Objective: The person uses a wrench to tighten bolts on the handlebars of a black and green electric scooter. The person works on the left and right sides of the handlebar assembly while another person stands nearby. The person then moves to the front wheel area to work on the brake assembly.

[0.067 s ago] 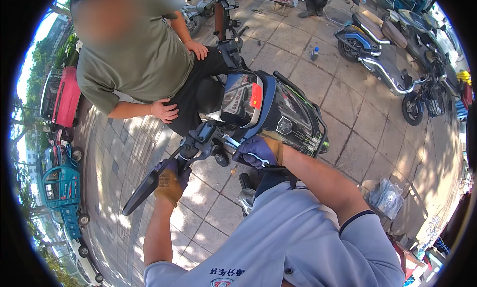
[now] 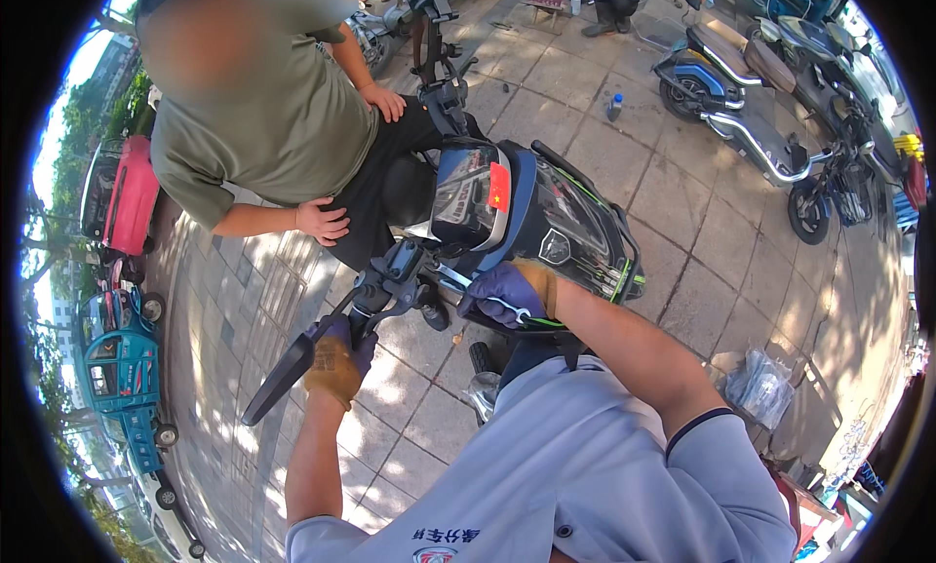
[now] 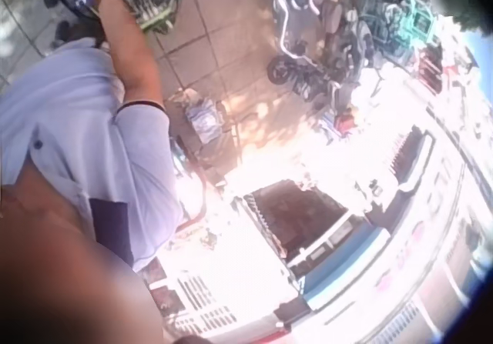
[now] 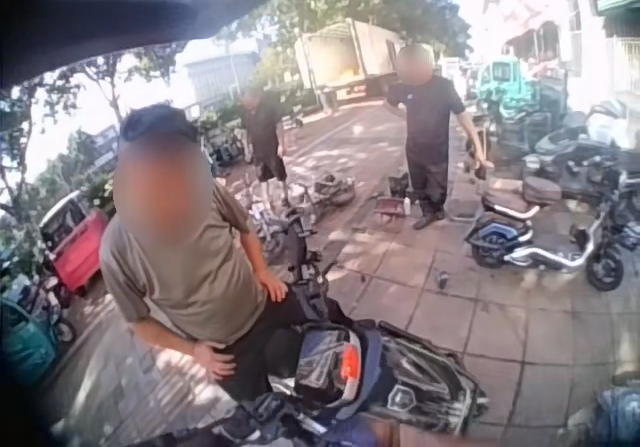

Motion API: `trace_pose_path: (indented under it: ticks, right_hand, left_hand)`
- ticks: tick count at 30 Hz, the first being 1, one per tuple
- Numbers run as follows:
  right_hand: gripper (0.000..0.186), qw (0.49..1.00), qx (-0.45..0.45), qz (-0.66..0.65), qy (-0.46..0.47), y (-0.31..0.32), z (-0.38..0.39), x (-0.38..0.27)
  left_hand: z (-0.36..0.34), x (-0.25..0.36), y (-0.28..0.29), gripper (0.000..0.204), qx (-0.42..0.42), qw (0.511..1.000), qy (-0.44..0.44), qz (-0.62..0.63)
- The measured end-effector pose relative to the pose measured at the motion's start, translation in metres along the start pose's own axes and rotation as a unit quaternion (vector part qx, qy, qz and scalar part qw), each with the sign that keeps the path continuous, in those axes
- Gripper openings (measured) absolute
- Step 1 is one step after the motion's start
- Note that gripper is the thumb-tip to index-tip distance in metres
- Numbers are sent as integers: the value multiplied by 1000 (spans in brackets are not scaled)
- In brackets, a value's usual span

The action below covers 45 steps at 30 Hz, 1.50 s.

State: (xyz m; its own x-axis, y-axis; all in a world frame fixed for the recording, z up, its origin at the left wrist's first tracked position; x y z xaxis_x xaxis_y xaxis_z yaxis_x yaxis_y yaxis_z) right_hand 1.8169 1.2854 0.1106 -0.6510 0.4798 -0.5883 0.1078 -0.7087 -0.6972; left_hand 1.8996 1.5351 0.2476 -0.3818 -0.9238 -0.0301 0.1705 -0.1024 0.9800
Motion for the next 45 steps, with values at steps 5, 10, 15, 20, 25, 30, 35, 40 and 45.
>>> trace_pose_path:
  ticks: [5,10,15,20,25,30,35,40,45]
  right_hand:
    - [26,999,-36,19,-32,9,8,-19]
    - [29,996,-42,64,-36,17,12,-32]
    - [28,996,-28,87,3,17,14,-33]
    - [25,996,56,45,50,7,18,-21]
    - [24,984,107,0,140,-4,6,-4]
    - [31,967,194,-21,162,-28,-3,14]
    - [30,949,237,-69,197,-44,-16,27]
    - [34,948,245,-51,196,-47,-18,31]
    - [34,942,256,-87,201,-49,-22,34]
  left_hand:
    - [9,22,14,47,11,999,43,-31]
    - [14,41,27,47,12,995,65,-81]
    - [17,44,26,49,44,994,51,-90]
    - [13,49,28,49,47,993,58,-91]
    - [11,50,30,48,48,992,47,-108]
    - [9,44,26,47,34,993,41,-109]
    - [8,44,26,46,38,995,28,-87]
    - [11,38,19,46,53,996,16,-73]
    - [11,42,21,46,45,995,19,-84]
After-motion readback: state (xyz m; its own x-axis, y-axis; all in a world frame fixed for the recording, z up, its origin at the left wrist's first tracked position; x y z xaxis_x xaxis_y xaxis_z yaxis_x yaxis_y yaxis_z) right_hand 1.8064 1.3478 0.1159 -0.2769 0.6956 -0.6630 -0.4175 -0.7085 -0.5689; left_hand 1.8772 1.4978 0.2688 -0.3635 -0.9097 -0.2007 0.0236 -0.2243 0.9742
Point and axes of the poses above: each hand's wrist, its own z-axis away from the middle knuckle, its own y-axis out of the back of the hand, x = y × z, the point moved 7 cm from there along -z, towards the middle knuckle, and after that the axes turned 6 degrees about y, right-handed, at the moved point
